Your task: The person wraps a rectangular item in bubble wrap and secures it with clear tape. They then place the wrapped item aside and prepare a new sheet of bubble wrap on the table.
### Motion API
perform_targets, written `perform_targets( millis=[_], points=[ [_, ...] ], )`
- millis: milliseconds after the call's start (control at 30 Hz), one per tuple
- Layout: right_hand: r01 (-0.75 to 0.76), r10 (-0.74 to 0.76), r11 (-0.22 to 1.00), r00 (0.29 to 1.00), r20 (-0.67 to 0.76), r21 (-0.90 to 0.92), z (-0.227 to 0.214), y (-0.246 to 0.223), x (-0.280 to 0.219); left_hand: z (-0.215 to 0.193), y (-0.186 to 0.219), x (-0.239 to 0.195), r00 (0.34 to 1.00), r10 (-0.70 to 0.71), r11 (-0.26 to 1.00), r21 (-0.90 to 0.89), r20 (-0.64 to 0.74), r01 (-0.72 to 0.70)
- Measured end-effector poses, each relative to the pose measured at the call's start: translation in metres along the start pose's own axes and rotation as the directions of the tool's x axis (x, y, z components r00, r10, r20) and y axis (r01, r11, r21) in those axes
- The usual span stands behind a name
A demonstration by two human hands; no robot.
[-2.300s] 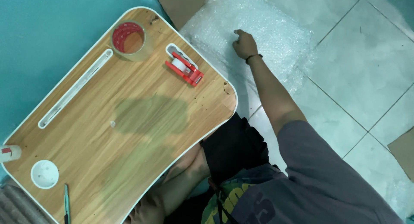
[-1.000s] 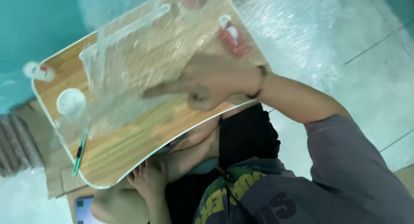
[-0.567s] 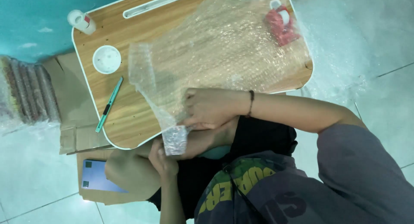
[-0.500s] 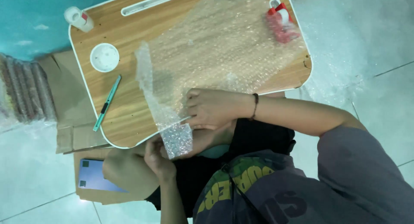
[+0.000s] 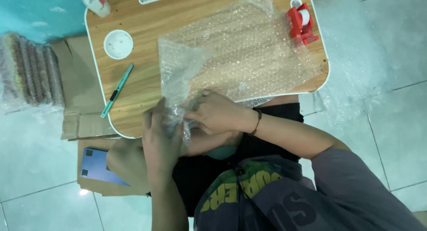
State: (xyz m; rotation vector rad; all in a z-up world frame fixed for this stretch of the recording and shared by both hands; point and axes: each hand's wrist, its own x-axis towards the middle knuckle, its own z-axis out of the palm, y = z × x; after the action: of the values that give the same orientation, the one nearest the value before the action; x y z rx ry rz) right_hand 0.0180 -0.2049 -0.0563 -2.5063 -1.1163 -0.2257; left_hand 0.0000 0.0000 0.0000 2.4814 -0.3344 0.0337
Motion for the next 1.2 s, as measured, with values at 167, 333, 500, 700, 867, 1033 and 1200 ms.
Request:
perform_targets(
  millis=[167, 333, 500, 700, 867, 1033, 1200],
  points=[
    [-0.087, 0.094, 0.974, 0.995, -0.021, 0.209, -0.026, 0.011, -0.016, 0.001, -0.028, 0.019, 0.983, -0.160, 0.985, -0.077, -0.086, 0.154],
    [-0.593, 0.582, 0.777, 0.805, -0.120, -0.211, -0.071, 0.036, -0.036, -0.021, -0.046, 0.052, 0.962, -0.231, 0.948, -0.257, -0.145, 0.189],
    [-0.671, 0.654, 0.733, 0.740, -0.155, -0.108, -0.035, 0.057, -0.067, -0.034, -0.076, 0.072, 0.964, -0.263, 0.872, -0.438, -0.043, 0.218],
    [-0.670, 0.643, 0.734, 0.739, -0.200, -0.116, -0.031, 0.056, -0.063, -0.025, -0.109, 0.089, 0.995, -0.077, 0.951, -0.304, -0.071, 0.052],
    [-0.671, 0.642, 0.734, 0.735, -0.217, -0.102, -0.031, 0.056, -0.064, -0.027, -0.108, 0.087, 0.999, -0.044, 0.999, 0.006, 0.002, 0.044],
    [-0.681, 0.651, 0.728, 0.724, -0.230, -0.081, -0.032, 0.054, -0.063, -0.030, -0.110, 0.085, 1.000, -0.008, 0.994, 0.108, 0.016, 0.006],
    [-0.688, 0.662, 0.723, 0.715, -0.223, -0.062, -0.033, 0.052, -0.062, -0.034, -0.130, 0.110, 0.996, -0.073, 0.988, -0.136, -0.044, 0.067]
  ],
)
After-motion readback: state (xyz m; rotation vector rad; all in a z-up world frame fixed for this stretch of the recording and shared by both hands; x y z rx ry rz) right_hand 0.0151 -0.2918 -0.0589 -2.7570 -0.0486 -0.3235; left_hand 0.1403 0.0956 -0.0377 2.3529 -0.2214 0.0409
